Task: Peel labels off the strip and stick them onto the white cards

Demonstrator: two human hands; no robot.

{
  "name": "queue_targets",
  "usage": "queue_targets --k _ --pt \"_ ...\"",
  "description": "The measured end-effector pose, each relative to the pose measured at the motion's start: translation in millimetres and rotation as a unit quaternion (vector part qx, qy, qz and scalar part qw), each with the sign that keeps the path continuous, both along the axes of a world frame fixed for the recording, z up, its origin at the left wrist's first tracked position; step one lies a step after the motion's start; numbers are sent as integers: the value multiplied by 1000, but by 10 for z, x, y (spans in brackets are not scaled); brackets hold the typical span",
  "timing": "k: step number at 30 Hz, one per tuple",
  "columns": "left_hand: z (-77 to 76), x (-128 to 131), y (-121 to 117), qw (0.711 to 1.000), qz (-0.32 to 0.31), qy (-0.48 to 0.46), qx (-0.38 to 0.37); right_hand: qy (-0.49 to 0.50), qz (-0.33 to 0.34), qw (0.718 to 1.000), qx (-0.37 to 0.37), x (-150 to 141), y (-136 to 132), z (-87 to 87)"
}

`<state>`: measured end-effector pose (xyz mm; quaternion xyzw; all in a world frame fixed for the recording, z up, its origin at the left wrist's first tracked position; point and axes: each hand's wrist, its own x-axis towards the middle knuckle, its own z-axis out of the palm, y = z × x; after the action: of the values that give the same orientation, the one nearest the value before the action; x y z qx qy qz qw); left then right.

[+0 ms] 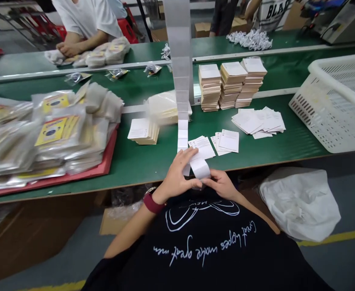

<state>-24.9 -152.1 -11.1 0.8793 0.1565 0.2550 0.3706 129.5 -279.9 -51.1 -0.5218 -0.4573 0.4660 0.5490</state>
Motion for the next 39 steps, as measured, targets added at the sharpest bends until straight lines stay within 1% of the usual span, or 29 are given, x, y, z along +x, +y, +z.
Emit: queue_targets --k 2,4,8,11,14,16,18,21,23,26,28,30,32,33,35,37,39 --pt "-43 59 -25 1000 2 -6 14 -34 -18 999 -1 29 19 -10" --pt "-63 99 -52 999 1 -15 33 -50 -20 999 1 56 48 -11" --pt "-47 181 -52 999 -14 -28 43 -89 -19 996 22 99 102 -9" --pt "10 233 -10 999 -18 1 29 -139 -36 989 45 148 106 11" --pt "104 259 22 997 -35 42 48 -165 -96 978 90 216 96 56" --pt "176 265 24 995 -45 72 57 -168 -119 971 123 248 87 87" --pt "244 268 9 992 -52 110 24 -163 -127 968 146 254 69 104" --pt "321 266 -21 981 -66 157 -89 -150 -146 968 141 215 7 91" --pt "352 247 -34 968 -92 173 -158 -144 -166 968 121 178 -53 71" --pt "358 182 -49 946 -152 185 -217 -146 -198 963 109 143 -135 59" --pt "335 125 -67 932 -173 192 -254 -162 -186 960 130 137 -161 78" --pt "298 73 -91 926 -159 198 -280 -186 -158 955 166 135 -165 117" --pt "265 27 -112 932 -132 210 -264 -221 -148 943 201 125 -164 165" --pt "258 4 -117 938 -125 217 -239 -243 -154 934 214 117 -168 187" --pt "276 -50 -120 948 -130 234 -173 -279 -178 912 241 101 -186 217" --pt "347 -117 -114 949 -151 257 -102 -289 -218 892 271 101 -202 225" --pt "464 -184 -103 942 -185 280 -24 -267 -269 877 296 137 -190 218"
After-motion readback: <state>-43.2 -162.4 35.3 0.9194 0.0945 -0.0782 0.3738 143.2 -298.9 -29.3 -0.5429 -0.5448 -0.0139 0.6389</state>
